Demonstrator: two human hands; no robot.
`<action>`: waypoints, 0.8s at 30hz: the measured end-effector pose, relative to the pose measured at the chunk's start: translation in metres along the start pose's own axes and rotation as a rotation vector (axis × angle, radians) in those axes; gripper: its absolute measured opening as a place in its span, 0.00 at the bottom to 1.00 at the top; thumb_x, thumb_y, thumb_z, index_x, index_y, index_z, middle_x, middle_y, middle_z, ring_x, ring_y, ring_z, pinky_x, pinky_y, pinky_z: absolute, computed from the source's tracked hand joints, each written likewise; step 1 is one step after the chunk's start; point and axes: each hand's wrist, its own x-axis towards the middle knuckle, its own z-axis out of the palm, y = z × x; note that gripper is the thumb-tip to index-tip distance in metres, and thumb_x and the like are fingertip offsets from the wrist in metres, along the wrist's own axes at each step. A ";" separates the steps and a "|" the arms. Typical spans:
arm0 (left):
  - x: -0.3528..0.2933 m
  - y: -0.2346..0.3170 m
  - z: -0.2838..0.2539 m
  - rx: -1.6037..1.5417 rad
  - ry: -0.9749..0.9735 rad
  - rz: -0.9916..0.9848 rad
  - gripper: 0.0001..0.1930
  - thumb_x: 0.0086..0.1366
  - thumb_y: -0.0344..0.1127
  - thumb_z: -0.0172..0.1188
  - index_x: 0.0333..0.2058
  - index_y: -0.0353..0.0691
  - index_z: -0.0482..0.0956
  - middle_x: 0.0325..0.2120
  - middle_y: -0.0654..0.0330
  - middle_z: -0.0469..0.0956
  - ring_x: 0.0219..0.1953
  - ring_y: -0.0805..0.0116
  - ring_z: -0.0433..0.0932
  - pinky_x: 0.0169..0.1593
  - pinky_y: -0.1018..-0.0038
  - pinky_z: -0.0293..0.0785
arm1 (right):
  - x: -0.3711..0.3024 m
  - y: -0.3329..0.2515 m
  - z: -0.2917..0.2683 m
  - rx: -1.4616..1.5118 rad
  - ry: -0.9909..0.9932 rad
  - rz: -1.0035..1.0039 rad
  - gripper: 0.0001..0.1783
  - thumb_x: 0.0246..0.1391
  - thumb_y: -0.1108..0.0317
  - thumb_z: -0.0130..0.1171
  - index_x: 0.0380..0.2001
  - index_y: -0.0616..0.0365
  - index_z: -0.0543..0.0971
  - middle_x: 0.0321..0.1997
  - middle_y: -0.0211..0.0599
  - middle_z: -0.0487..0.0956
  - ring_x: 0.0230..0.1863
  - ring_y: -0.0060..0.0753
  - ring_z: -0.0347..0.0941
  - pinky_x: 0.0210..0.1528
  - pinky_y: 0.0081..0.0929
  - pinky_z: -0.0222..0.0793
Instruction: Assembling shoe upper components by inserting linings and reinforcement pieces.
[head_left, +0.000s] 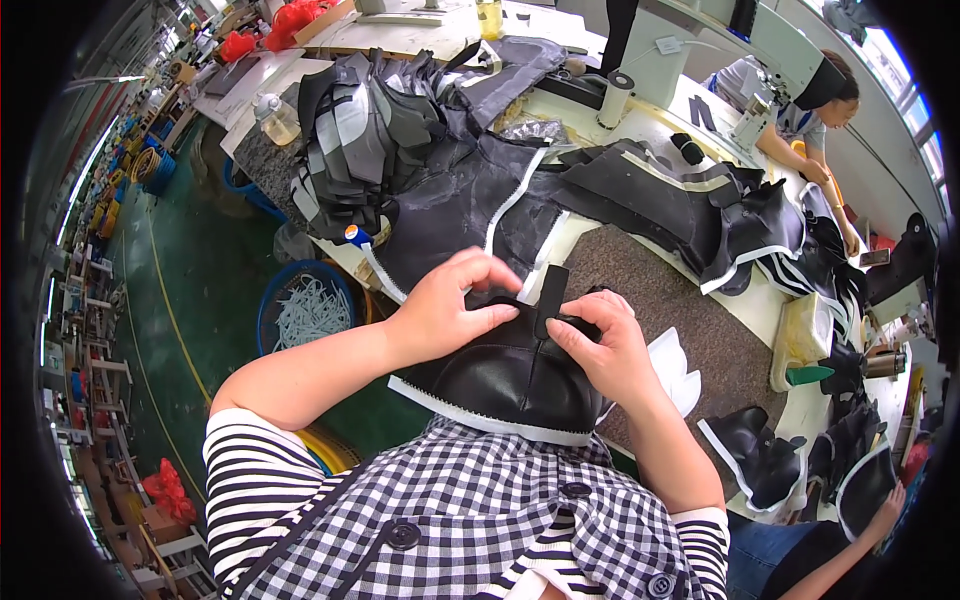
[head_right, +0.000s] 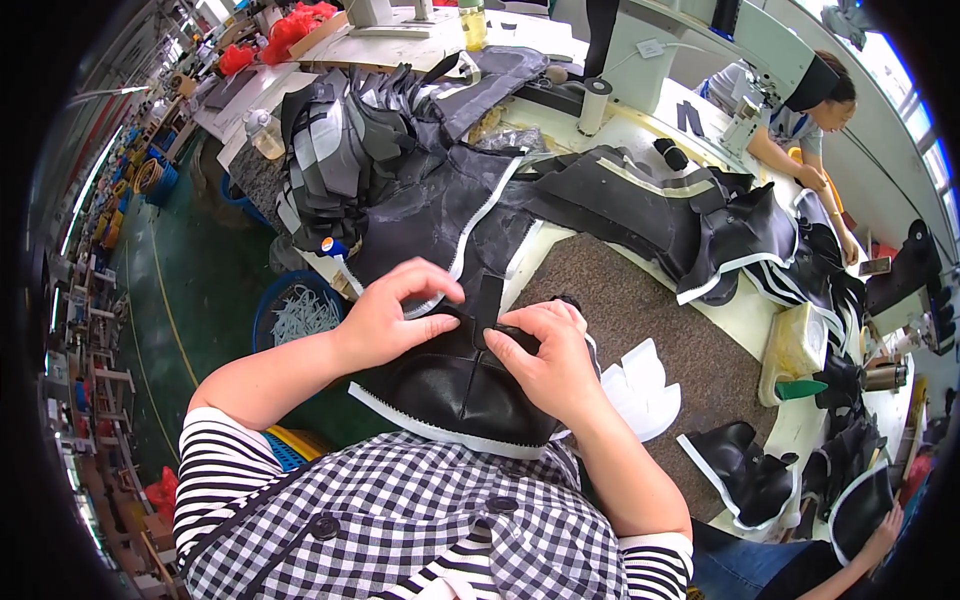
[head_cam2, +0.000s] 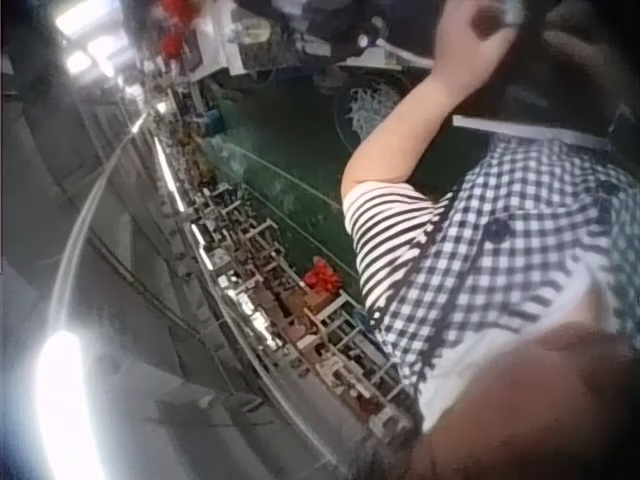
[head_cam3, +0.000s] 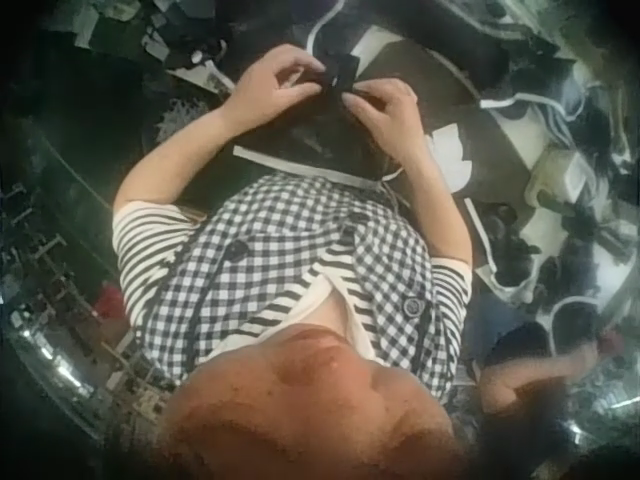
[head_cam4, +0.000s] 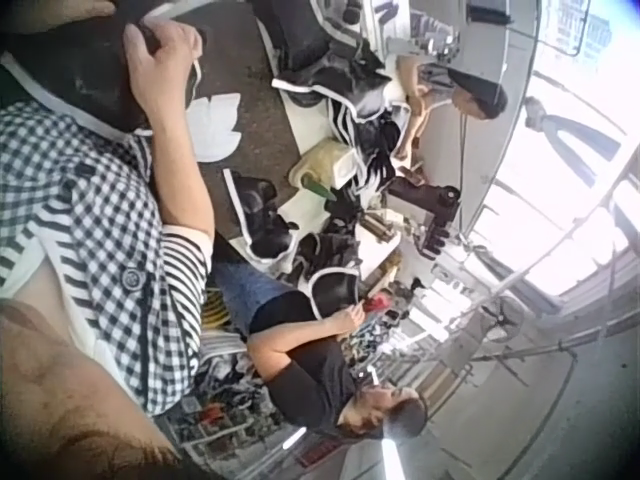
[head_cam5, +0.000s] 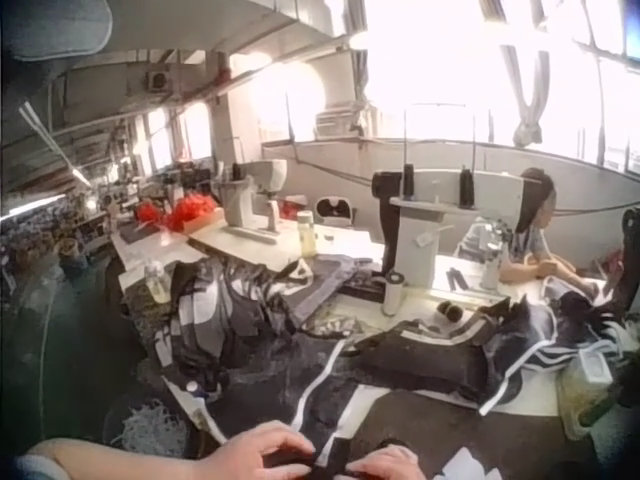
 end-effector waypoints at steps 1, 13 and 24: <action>0.000 0.007 -0.001 0.376 0.149 0.328 0.12 0.55 0.28 0.67 0.39 0.40 0.79 0.40 0.59 0.77 0.43 0.64 0.77 0.48 0.72 0.72 | 0.001 0.000 0.002 0.020 -0.012 0.021 0.15 0.46 0.60 0.68 0.34 0.60 0.83 0.33 0.37 0.80 0.43 0.37 0.73 0.59 0.38 0.56; -0.005 0.022 0.003 0.273 0.010 0.269 0.13 0.58 0.31 0.65 0.43 0.38 0.81 0.43 0.56 0.80 0.45 0.61 0.79 0.49 0.69 0.74 | -0.002 -0.019 0.009 -0.039 0.037 -0.130 0.09 0.46 0.65 0.68 0.30 0.57 0.83 0.29 0.33 0.79 0.41 0.36 0.72 0.62 0.42 0.51; 0.000 0.019 0.004 -0.051 -0.082 -0.032 0.08 0.62 0.30 0.63 0.40 0.38 0.84 0.33 0.63 0.78 0.36 0.75 0.76 0.40 0.79 0.71 | -0.006 -0.025 0.009 -0.101 0.061 -0.100 0.11 0.46 0.63 0.68 0.30 0.57 0.80 0.31 0.34 0.80 0.43 0.38 0.73 0.64 0.49 0.50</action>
